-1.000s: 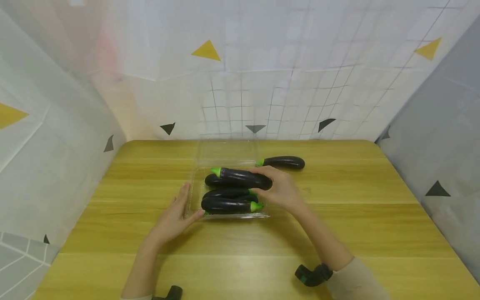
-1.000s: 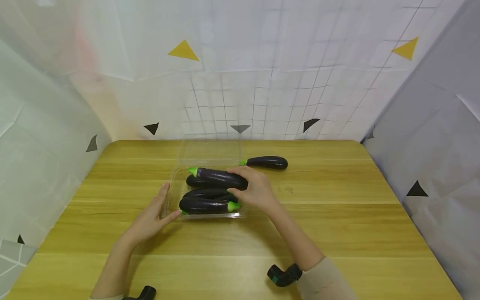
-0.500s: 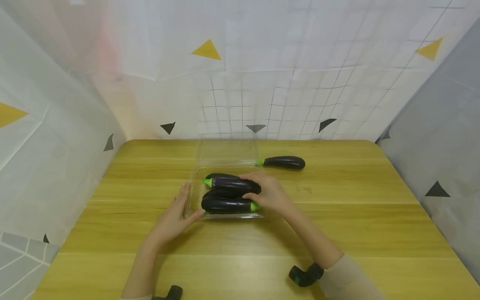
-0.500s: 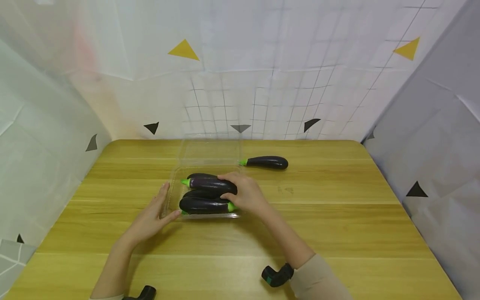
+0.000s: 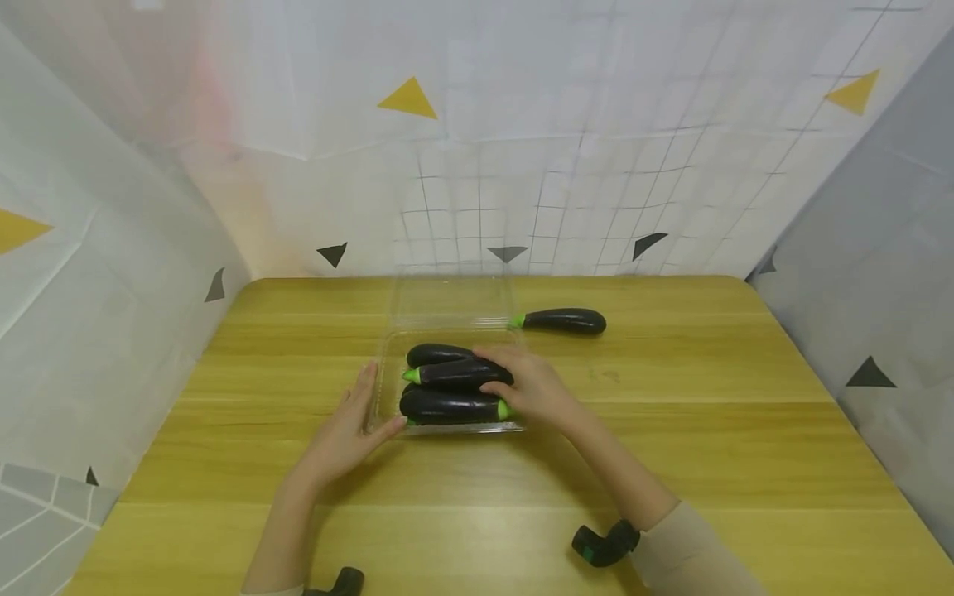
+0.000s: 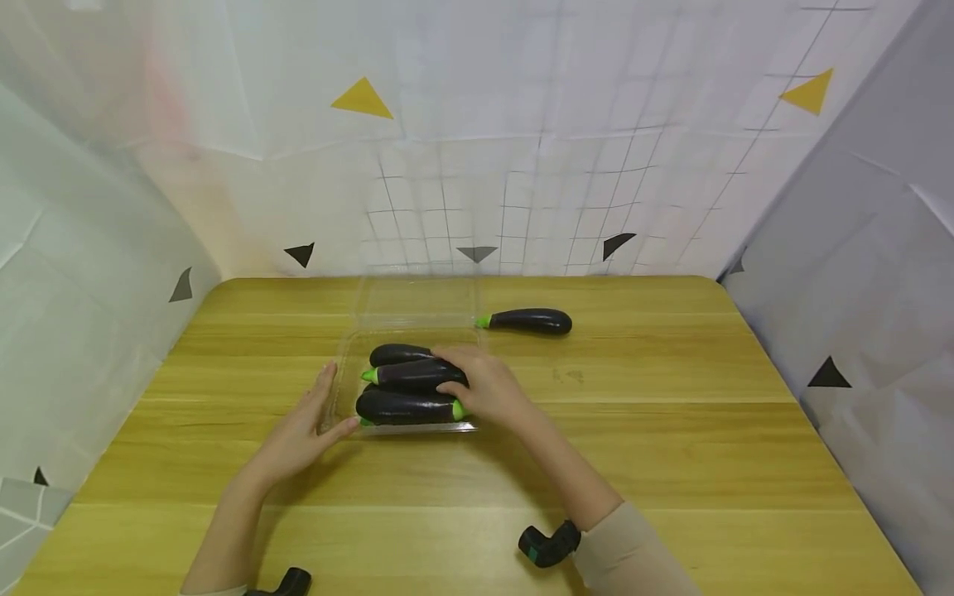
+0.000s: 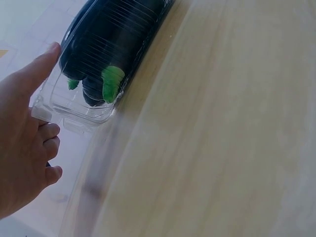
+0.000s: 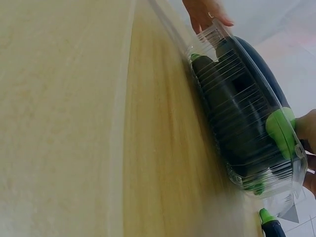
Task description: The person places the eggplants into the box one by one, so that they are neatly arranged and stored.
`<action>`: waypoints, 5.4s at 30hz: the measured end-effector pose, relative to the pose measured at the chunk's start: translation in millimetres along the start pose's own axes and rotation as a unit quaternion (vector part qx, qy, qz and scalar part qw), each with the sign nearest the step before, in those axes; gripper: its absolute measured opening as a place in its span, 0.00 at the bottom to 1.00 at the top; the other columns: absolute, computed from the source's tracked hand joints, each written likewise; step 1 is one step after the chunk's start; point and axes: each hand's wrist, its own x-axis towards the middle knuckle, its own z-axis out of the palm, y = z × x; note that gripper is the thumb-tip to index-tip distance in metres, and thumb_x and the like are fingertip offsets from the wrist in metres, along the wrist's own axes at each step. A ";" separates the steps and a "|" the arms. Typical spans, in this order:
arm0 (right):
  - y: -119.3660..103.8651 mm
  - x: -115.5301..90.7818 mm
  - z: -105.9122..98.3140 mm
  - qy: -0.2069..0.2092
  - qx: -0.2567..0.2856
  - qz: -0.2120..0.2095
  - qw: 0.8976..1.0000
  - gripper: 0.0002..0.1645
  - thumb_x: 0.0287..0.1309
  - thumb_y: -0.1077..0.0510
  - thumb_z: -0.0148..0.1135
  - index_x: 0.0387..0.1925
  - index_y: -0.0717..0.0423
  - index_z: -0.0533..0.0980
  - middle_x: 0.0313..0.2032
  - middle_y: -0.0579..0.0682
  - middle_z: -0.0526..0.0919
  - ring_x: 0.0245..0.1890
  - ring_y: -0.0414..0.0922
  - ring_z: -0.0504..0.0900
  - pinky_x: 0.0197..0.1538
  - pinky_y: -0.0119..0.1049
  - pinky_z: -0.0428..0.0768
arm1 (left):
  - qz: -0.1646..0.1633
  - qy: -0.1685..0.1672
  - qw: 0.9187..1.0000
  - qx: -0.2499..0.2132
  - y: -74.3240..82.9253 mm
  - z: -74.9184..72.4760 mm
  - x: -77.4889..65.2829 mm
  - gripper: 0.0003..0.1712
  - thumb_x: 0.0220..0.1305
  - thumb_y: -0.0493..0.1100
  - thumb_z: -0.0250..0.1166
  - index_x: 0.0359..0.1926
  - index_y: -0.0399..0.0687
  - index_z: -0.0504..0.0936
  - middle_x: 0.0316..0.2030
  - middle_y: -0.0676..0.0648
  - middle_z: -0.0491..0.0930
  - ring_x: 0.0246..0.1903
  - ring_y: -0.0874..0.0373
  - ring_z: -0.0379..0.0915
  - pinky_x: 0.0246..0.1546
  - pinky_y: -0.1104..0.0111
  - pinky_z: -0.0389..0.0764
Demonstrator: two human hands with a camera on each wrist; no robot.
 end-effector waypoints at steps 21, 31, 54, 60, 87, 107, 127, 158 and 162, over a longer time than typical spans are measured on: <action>30.1 -13.7 -21.5 0.129 0.104 0.035 0.986 0.27 0.52 0.61 0.72 0.56 0.59 0.77 0.54 0.52 0.79 0.54 0.51 0.74 0.54 0.46 0.78 | -0.007 0.000 1.000 -0.010 0.9 1.6 -1.5 0.56 0.62 0.68 0.57 0.76 0.61 0.31 0.76 0.48 0.32 0.70 0.31 0.31 0.65 0.35 0.43; 40.3 -25.0 -36.3 0.157 0.140 0.035 0.977 0.31 0.45 0.64 0.76 0.54 0.62 0.76 0.53 0.54 0.80 0.54 0.50 0.76 0.54 0.46 0.79 | -0.011 -0.001 1.000 -0.015 2.3 1.1 -2.0 0.56 0.63 0.68 0.58 0.76 0.62 0.31 0.76 0.48 0.32 0.70 0.29 0.31 0.62 0.33 0.44; 69.4 -26.2 -52.0 0.150 0.197 0.050 0.968 0.29 0.47 0.65 0.74 0.54 0.62 0.77 0.53 0.59 0.80 0.54 0.60 0.76 0.56 0.52 0.75 | -0.011 -0.001 1.000 -0.009 1.4 0.4 -1.2 0.56 0.62 0.69 0.57 0.76 0.60 0.31 0.76 0.47 0.33 0.70 0.30 0.33 0.64 0.36 0.44; 61.0 -27.4 -61.0 0.156 0.201 0.048 0.966 0.28 0.47 0.70 0.73 0.52 0.69 0.76 0.51 0.65 0.80 0.53 0.64 0.75 0.56 0.49 0.76 | -0.009 -0.004 1.000 -0.009 1.6 0.6 -1.9 0.57 0.62 0.70 0.56 0.76 0.59 0.31 0.76 0.46 0.33 0.70 0.31 0.33 0.65 0.36 0.43; 130.7 -17.3 -54.1 0.143 0.095 0.161 0.972 0.32 0.49 0.55 0.75 0.57 0.60 0.76 0.55 0.57 0.79 0.61 0.57 0.71 0.64 0.54 0.66 | -0.008 -0.001 1.000 -0.006 2.2 1.4 -1.6 0.57 0.62 0.69 0.57 0.76 0.57 0.31 0.76 0.46 0.33 0.71 0.34 0.32 0.67 0.39 0.42; 136.1 -16.9 -48.3 0.077 -0.082 0.163 0.980 0.32 0.52 0.64 0.70 0.60 0.62 0.73 0.59 0.63 0.73 0.60 0.63 0.68 0.62 0.58 0.66 | -0.011 -0.003 1.000 -0.014 3.0 1.3 -1.9 0.57 0.62 0.69 0.57 0.76 0.57 0.32 0.76 0.46 0.33 0.71 0.34 0.32 0.67 0.39 0.41; 107.3 -42.1 -45.5 0.082 -0.066 0.184 0.977 0.30 0.48 0.64 0.72 0.55 0.65 0.75 0.51 0.66 0.78 0.52 0.64 0.75 0.54 0.58 0.73 | -0.006 0.000 1.000 -0.012 3.3 0.4 -1.1 0.57 0.62 0.69 0.57 0.76 0.57 0.31 0.76 0.45 0.33 0.71 0.33 0.33 0.67 0.39 0.42; 42.4 -14.6 -59.8 0.238 0.038 0.113 0.964 0.29 0.45 0.66 0.74 0.52 0.64 0.77 0.48 0.59 0.81 0.49 0.55 0.79 0.48 0.49 0.81 | -0.006 -0.003 1.000 -0.010 3.4 0.2 -1.8 0.57 0.62 0.69 0.56 0.76 0.55 0.32 0.76 0.44 0.33 0.71 0.35 0.33 0.68 0.42 0.41; 34.1 -6.5 -52.4 0.229 0.041 0.060 0.971 0.29 0.43 0.68 0.75 0.51 0.64 0.77 0.47 0.58 0.80 0.48 0.54 0.80 0.48 0.48 0.82 | -0.008 -0.004 1.000 -0.008 2.6 0.8 -1.6 0.57 0.62 0.70 0.56 0.76 0.55 0.32 0.76 0.44 0.33 0.72 0.36 0.33 0.68 0.42 0.41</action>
